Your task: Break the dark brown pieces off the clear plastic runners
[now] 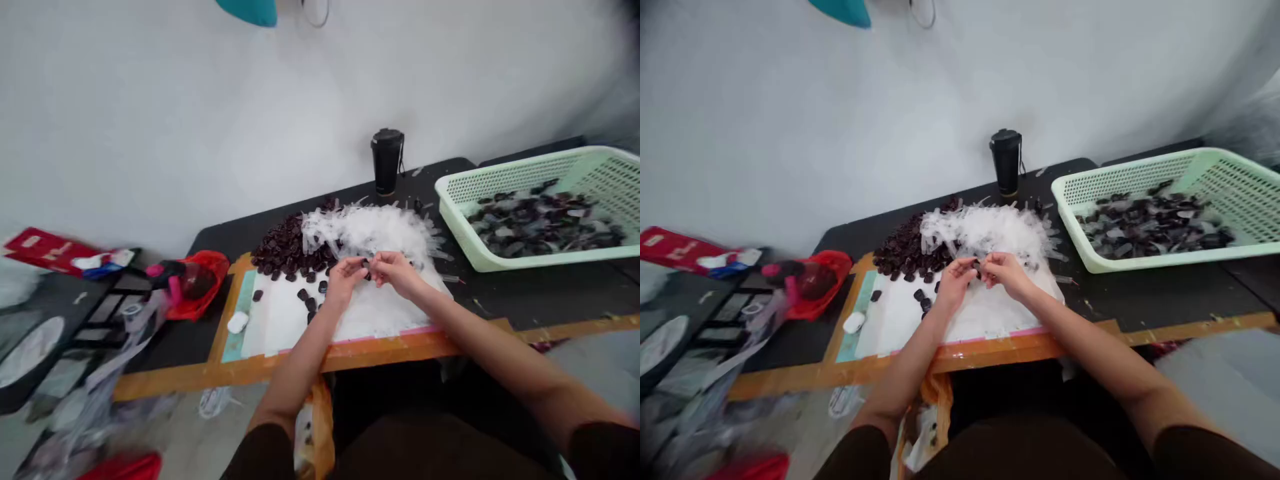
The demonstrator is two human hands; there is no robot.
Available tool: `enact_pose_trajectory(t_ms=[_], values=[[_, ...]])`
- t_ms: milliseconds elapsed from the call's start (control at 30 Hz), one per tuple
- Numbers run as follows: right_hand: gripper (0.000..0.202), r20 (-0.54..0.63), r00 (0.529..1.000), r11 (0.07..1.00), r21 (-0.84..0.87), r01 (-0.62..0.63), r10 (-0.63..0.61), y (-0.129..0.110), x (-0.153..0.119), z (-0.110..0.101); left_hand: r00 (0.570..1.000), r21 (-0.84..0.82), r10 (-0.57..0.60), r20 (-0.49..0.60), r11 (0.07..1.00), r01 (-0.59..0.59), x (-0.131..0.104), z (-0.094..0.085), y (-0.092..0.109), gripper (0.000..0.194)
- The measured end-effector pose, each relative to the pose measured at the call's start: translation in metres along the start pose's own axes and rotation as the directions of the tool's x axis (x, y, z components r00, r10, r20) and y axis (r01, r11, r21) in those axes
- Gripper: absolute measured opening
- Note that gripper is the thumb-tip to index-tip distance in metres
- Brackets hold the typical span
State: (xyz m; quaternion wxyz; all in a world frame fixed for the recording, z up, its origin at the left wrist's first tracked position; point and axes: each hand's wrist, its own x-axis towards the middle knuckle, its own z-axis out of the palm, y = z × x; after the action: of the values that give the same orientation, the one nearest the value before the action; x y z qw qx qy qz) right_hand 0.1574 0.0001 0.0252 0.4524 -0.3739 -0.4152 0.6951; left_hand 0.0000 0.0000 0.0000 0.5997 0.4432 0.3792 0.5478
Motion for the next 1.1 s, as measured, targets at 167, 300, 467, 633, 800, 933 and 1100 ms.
enact_pose_trajectory(t_ms=[167,300,467,633,800,933,1100], values=[[0.028,0.016,0.999,1.0,0.008,0.03,-0.03,0.003,0.001,-0.001,1.0,0.047,0.027,0.01,0.998,-0.028,0.0,0.001,0.001,0.034],[0.031,0.041,0.992,0.991,-0.066,0.12,-0.118,0.005,0.0,0.0,0.999,0.043,0.047,-0.018,0.998,-0.046,-0.001,0.001,0.002,0.026],[0.032,0.039,0.964,0.923,-0.278,0.265,-0.265,0.008,0.0,0.003,1.0,0.011,0.014,-0.02,1.0,-0.013,-0.001,0.002,0.005,0.023],[0.032,0.108,0.919,0.808,-0.445,0.385,-0.379,0.012,-0.001,0.001,0.994,0.19,0.099,-0.04,0.978,-0.09,-0.003,0.0,0.011,0.021],[0.017,0.235,0.807,0.312,-0.835,0.453,-0.542,0.011,-0.004,-0.001,0.983,0.386,0.182,-0.028,0.909,-0.157,-0.003,-0.005,0.01,0.023],[0.014,0.218,0.808,0.167,-0.918,0.361,-0.547,0.01,-0.007,0.001,0.94,0.485,0.31,-0.141,0.85,-0.207,0.0,-0.01,0.009,0.023],[0.019,0.155,0.797,0.413,-0.788,0.457,-0.584,-0.001,-0.007,-0.005,0.923,0.535,0.361,-0.136,0.811,-0.238,0.003,-0.016,0.018,0.025]])
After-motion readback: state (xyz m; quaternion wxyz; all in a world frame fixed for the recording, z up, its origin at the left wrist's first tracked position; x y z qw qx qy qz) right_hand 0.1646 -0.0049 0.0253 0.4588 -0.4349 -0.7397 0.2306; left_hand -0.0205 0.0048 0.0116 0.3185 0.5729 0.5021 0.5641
